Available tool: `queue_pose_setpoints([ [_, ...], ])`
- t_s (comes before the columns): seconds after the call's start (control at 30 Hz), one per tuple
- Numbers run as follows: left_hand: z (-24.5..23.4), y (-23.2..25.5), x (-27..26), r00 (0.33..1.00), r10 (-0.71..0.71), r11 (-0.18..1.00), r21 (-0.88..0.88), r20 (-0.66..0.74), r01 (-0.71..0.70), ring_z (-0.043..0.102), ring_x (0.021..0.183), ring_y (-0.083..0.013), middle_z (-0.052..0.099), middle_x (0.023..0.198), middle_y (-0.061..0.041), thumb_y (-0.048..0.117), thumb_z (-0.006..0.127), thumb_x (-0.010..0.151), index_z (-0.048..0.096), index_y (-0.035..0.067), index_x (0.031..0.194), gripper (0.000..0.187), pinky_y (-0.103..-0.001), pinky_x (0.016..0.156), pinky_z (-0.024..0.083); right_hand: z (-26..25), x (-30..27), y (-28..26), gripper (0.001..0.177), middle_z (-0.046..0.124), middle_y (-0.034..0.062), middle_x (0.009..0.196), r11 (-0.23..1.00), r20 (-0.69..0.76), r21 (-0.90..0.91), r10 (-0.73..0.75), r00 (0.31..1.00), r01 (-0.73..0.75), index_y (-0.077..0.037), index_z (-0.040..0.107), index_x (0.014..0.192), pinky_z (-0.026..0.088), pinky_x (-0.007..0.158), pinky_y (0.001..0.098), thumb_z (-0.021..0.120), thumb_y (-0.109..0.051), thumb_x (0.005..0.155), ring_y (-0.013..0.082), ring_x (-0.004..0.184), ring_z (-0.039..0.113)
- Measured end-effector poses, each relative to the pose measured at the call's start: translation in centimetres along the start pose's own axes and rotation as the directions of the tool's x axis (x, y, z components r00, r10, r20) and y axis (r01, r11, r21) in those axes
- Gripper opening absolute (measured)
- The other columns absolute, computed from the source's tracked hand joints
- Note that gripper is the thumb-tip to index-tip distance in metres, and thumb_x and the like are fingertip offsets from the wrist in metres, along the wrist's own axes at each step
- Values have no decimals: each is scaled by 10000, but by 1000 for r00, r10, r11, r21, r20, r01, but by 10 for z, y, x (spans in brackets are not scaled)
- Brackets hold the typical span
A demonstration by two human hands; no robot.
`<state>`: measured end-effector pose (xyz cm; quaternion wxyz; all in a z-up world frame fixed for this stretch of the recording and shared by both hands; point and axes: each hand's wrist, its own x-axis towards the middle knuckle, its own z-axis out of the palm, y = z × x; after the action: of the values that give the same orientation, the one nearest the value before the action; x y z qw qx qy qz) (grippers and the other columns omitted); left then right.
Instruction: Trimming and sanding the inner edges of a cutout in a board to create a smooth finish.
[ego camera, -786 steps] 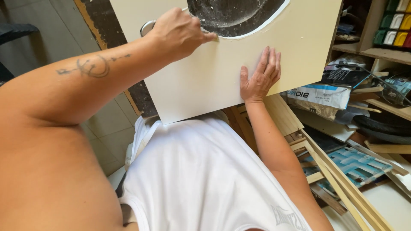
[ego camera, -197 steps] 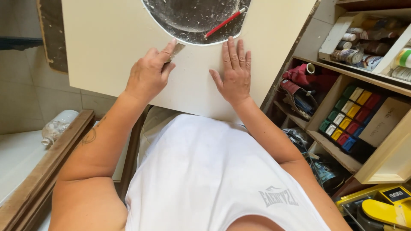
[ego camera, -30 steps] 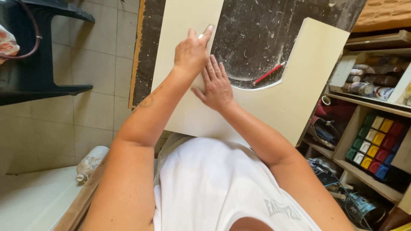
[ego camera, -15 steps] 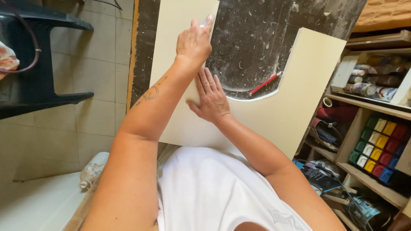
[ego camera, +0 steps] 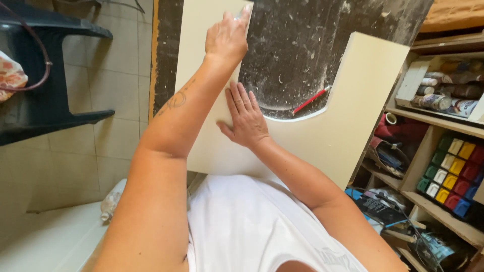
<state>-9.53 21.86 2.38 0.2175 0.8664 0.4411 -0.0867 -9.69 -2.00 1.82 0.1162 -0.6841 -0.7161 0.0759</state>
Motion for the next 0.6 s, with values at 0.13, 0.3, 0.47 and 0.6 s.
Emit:
queue_pose_setpoints([
  [0.13, -5, -1, -23, 999, 50, 997, 51, 4, -50, 710, 746, -398, 625, 1140, -182, 0, 516, 948, 376, 225, 1639, 741, -511, 659, 558, -1, 4, 1, 878, 234, 187, 1748, 1000, 24, 1, 8, 1000, -9, 5, 297, 1670, 292, 1333, 536, 523, -607, 1083, 368, 1632, 279],
  [0.3, 4, 0, -8, 1000, 26, 999, 27, -6, -26, 701, 741, -434, 602, 1127, -183, 10, 485, 939, 390, 253, 1623, 732, -539, 657, 548, 1, -4, -2, 885, 216, 189, 1752, 1000, 27, 16, 1, 1000, -2, 9, 293, 1671, 292, 1336, 543, 528, -612, 1086, 375, 1636, 269],
  [0.47, -1, 0, -12, 999, 28, 999, 29, 20, -29, 699, 784, -420, 603, 1157, -178, 0, 502, 927, 378, 228, 1624, 743, -542, 665, 547, 2, 0, -1, 876, 222, 172, 1751, 1000, 20, -17, 15, 1000, -15, 1, 306, 1670, 291, 1338, 521, 519, -621, 1092, 348, 1636, 271],
  [0.6, -6, 0, -11, 999, 47, 998, 29, 0, -47, 697, 735, -417, 613, 1124, -188, 10, 477, 951, 384, 249, 1627, 723, -535, 649, 548, 1, 3, 1, 884, 217, 189, 1747, 1000, 17, -14, 4, 1000, -4, 13, 325, 1662, 289, 1333, 539, 538, -615, 1078, 364, 1632, 263],
])
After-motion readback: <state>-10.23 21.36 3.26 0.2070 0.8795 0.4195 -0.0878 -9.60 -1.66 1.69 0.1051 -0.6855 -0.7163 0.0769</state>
